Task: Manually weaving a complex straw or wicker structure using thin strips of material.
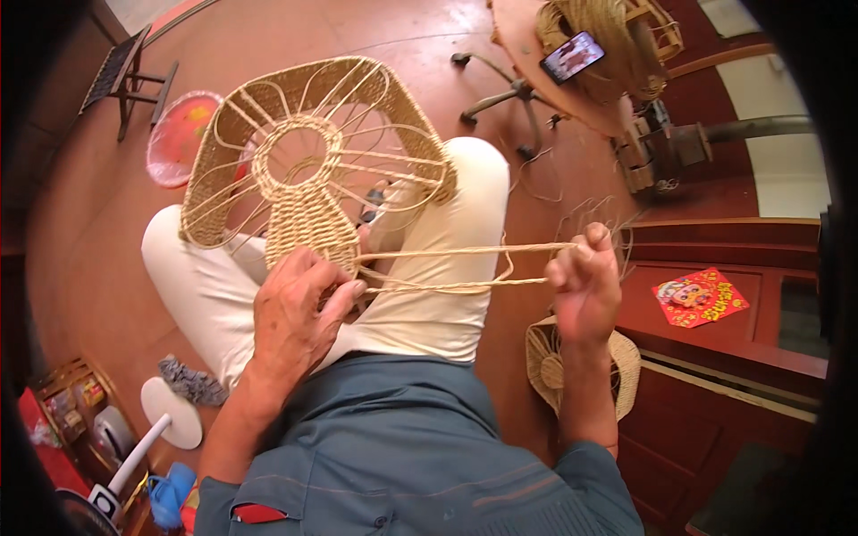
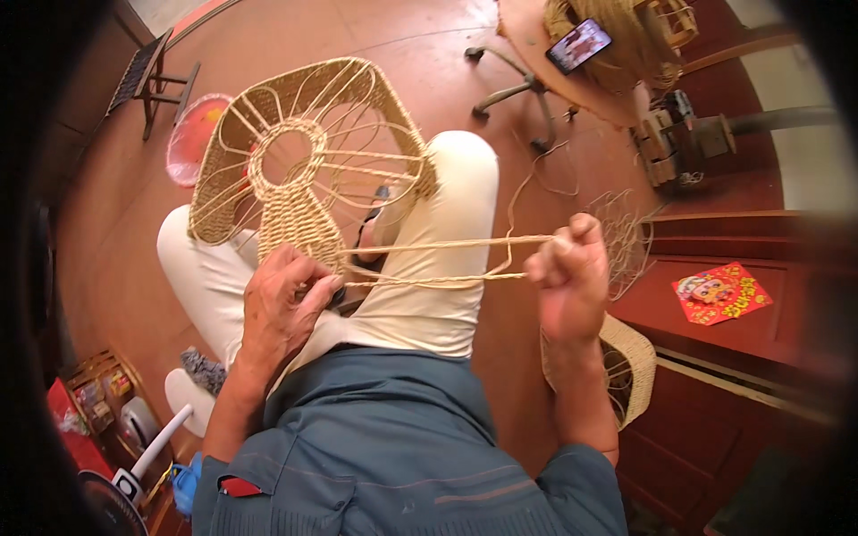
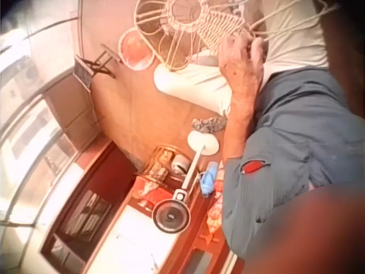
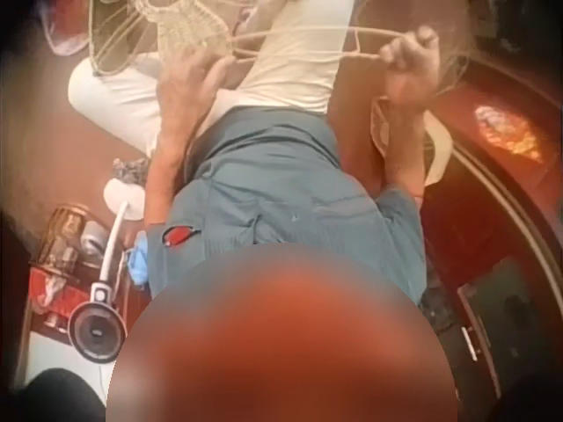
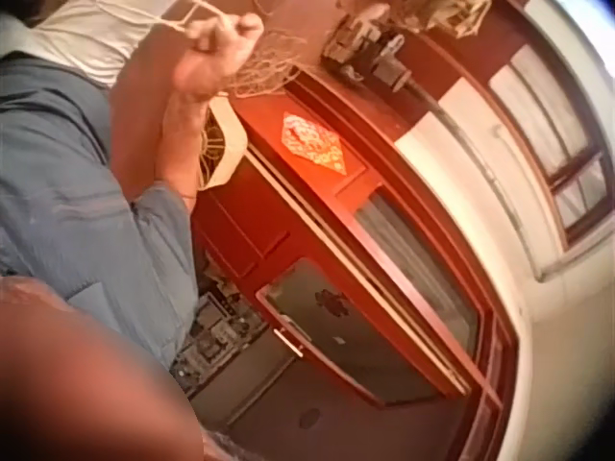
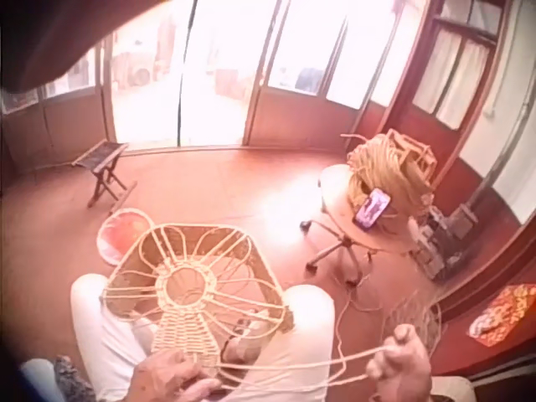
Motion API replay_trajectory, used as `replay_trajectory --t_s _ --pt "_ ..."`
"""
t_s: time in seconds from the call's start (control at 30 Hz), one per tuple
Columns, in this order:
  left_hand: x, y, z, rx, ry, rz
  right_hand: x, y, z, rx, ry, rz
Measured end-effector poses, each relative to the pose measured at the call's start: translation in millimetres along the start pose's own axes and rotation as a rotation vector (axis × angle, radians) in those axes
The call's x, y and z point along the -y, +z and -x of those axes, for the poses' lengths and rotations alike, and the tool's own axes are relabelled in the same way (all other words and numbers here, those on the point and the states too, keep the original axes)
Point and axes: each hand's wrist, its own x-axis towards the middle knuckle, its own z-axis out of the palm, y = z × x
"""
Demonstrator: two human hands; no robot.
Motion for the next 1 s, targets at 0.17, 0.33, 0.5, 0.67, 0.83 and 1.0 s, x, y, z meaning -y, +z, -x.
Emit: replay_trajectory --t_s 0.17,0.33,0.5,0.67,0.83,1.0 --pt "-2 1 -1 -0.006 0.042 -0.11 92 -190 -78 -0.37 -0.11 0.092" --pt "-5 8 5 0.029 0.026 -0.228 164 -405 -78 -1.019 -0.185 0.184" --pt "-3 9 7 0.02 0.11 -0.276 150 -506 -40 -1.241 -0.213 0.304" --pt "-5 6 4 0.07 0.131 -0.351 111 -496 -51 -1.493 -0.008 0.357" --pt "-4 14 4 0.057 0.177 -0.45 93 -487 -46 -1.156 0.116 0.482" --pt "2 18 9 0.136 0.184 -0.576 121 -497 -41 -1.099 0.083 0.326"
